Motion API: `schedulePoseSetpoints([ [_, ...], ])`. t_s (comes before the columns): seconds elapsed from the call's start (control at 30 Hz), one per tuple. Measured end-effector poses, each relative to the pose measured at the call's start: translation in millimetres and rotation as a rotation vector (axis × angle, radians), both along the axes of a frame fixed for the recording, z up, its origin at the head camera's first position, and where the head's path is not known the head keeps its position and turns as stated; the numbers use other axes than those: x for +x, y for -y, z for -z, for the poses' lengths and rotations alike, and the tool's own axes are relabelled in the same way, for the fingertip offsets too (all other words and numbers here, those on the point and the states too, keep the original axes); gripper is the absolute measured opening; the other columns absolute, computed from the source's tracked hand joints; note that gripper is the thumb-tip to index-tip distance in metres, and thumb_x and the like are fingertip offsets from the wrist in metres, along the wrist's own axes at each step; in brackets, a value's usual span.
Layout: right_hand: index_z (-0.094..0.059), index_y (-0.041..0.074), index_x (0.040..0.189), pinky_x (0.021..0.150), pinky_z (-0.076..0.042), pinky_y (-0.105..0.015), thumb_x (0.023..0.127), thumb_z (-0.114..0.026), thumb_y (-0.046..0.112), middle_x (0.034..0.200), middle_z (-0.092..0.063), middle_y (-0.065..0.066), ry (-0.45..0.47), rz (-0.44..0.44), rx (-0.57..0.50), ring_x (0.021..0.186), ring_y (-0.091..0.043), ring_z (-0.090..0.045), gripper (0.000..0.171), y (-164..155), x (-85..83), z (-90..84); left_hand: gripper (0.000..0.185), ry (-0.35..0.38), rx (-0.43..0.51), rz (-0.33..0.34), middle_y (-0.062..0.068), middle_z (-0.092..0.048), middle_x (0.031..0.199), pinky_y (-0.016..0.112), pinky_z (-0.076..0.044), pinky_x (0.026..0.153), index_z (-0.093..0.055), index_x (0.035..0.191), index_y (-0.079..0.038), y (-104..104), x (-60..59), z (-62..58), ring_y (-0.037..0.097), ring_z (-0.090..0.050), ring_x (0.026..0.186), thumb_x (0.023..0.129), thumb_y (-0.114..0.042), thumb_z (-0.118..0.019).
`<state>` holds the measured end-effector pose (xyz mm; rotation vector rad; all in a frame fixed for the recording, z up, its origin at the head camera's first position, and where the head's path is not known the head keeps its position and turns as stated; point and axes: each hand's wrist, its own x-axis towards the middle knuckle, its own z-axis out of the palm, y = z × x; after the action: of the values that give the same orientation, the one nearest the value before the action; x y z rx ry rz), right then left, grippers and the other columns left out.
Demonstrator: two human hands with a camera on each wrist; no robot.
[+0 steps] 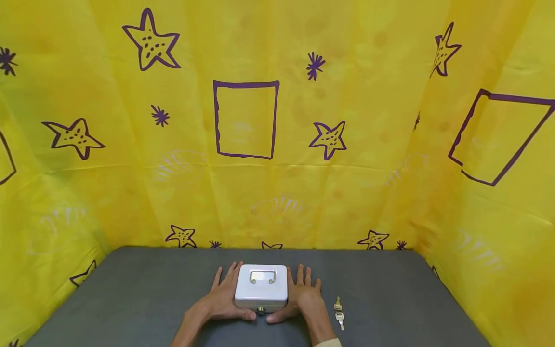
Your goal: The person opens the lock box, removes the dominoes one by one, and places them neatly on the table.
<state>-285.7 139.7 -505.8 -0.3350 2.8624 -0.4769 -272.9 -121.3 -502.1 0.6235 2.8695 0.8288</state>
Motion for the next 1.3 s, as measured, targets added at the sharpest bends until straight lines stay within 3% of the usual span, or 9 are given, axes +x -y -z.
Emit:
schedulePoseSetpoints([
  [0.23,-0.025,0.004,0.164,0.124,-0.018,-0.077,0.064,-0.086,0.077,0.171,-0.014,-0.034,0.071,-0.027,0.032,0.159,-0.056,-0.01,0.138,-1,10.3,-26.7,0.135,0.019,0.049,0.017,0.029,-0.023,0.171,0.071,-0.003,0.129,-0.017,0.163,0.006,-4,-2.8,-0.9,0.045,-0.013,0.163,0.071,-0.066,-0.084],
  [0.53,-0.041,0.0,0.157,0.12,-0.032,-0.074,0.085,-0.081,0.055,0.168,-0.032,-0.025,0.114,-0.077,0.026,0.157,-0.055,-0.023,0.099,1,22.6,-58.4,0.124,0.056,0.114,0.01,0.026,-0.023,0.172,0.072,0.002,0.128,-0.017,0.164,0.003,-3,-1.7,0.3,0.044,-0.015,0.163,0.081,-0.067,-0.076],
  [0.77,-0.035,-0.001,0.16,0.121,-0.032,-0.072,0.093,-0.071,0.056,0.169,-0.033,-0.021,0.182,-0.135,-0.058,0.156,-0.055,-0.024,0.095,-3,20.3,-68.1,0.112,0.084,0.142,-0.025,0.02,-0.023,0.174,0.068,0.008,0.129,-0.019,0.167,-0.005,-3,-6.3,5.3,0.041,-0.012,0.164,0.089,-0.072,-0.064],
  [1.1,-0.041,0.0,0.157,0.123,-0.028,-0.072,0.104,-0.055,0.054,0.169,-0.033,-0.02,0.178,-0.237,-0.092,0.152,-0.062,-0.026,0.077,-6,19.9,-76.6,0.108,0.066,0.185,-0.063,0.024,-0.028,0.171,0.069,0.005,0.129,-0.025,0.164,0.0,-4,-4.4,0.8,0.046,-0.017,0.162,0.091,-0.073,-0.059],
  [1.3,-0.041,-0.001,0.156,0.128,-0.022,-0.069,0.106,-0.054,0.048,0.169,-0.032,-0.022,0.185,-0.282,-0.106,0.155,-0.053,-0.029,0.071,-3,20.7,-76.7,0.103,0.081,0.156,-0.078,0.021,-0.029,0.171,0.068,0.002,0.13,-0.025,0.164,-0.001,-6,-0.5,-4.2,0.042,-0.018,0.163,0.094,-0.067,-0.06],
])
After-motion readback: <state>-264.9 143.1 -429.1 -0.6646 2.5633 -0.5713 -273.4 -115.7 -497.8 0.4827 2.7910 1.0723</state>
